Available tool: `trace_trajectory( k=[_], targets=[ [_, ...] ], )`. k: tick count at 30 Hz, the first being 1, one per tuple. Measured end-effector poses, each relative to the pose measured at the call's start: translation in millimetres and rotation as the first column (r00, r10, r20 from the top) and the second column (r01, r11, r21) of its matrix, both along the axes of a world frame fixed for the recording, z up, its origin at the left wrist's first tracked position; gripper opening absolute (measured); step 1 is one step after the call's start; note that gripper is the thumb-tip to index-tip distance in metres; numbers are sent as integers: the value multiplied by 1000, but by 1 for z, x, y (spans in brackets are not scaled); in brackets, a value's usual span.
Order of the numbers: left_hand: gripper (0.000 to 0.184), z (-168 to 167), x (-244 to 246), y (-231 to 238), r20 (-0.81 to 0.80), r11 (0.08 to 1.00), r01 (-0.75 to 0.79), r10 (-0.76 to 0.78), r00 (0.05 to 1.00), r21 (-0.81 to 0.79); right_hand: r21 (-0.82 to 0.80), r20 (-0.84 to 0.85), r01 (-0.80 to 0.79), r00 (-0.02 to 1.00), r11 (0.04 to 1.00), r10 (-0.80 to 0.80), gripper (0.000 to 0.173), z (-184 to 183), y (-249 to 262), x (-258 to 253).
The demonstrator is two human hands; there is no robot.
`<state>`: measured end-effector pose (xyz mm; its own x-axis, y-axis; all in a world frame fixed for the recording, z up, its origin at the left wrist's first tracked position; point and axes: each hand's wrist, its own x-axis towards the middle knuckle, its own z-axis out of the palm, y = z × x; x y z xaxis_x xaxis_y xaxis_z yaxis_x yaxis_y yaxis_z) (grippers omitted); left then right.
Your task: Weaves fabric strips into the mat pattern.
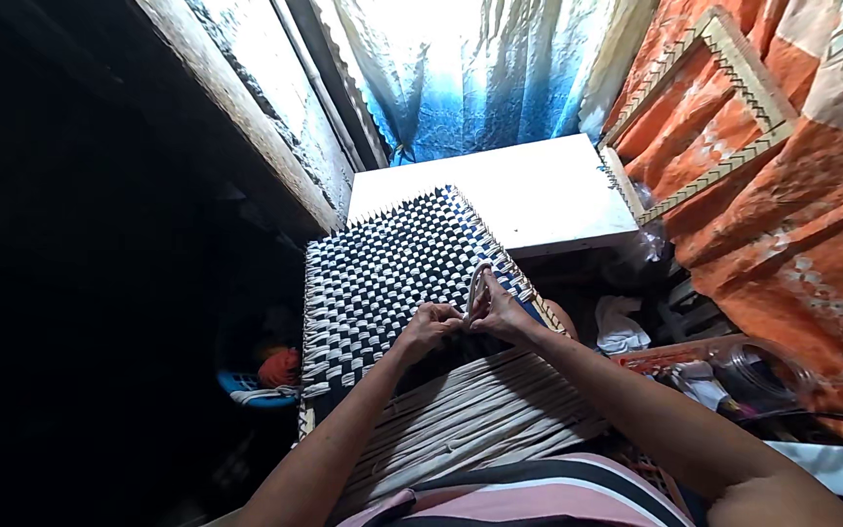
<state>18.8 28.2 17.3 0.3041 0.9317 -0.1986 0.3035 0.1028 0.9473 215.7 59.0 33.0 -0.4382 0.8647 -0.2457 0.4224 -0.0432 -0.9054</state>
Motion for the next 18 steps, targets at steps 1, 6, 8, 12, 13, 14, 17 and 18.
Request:
trace_trajectory(
  k=[1,6,8,12,13,14,17,18],
  targets=[
    [11,-1,-1,0,9,1000,4,-4,1000,-11,-37,-42,8,999,999,-10,125,-2,1,2],
    [12,0,-1,0,6,999,35,-35,999,-26,-169,-128,37,990,985,-59,135,-7,3,9],
    [12,-1,-2,0,11,998,61,-61,998,-17,-180,-116,71,989,981,-92,138,-3,2,9],
    [14,-6,-5,2,-7,981,194,-194,981,-1,-209,-151,85,982,974,-118,139,-9,5,16],
    [16,-6,-5,3,-22,975,224,-224,974,10,-219,-173,78,978,972,-118,138,-10,5,17],
    [19,-6,-4,5,-50,969,246,-245,968,22,-231,-205,73,971,970,-122,136,-10,4,18],
    [17,-1,0,8,-138,968,246,-239,961,41,-263,-308,90,936,961,-172,121,-4,2,19],
    [15,0,1,10,-142,972,229,-221,965,46,-262,-320,121,925,957,-204,112,1,1,19]
  ],
)
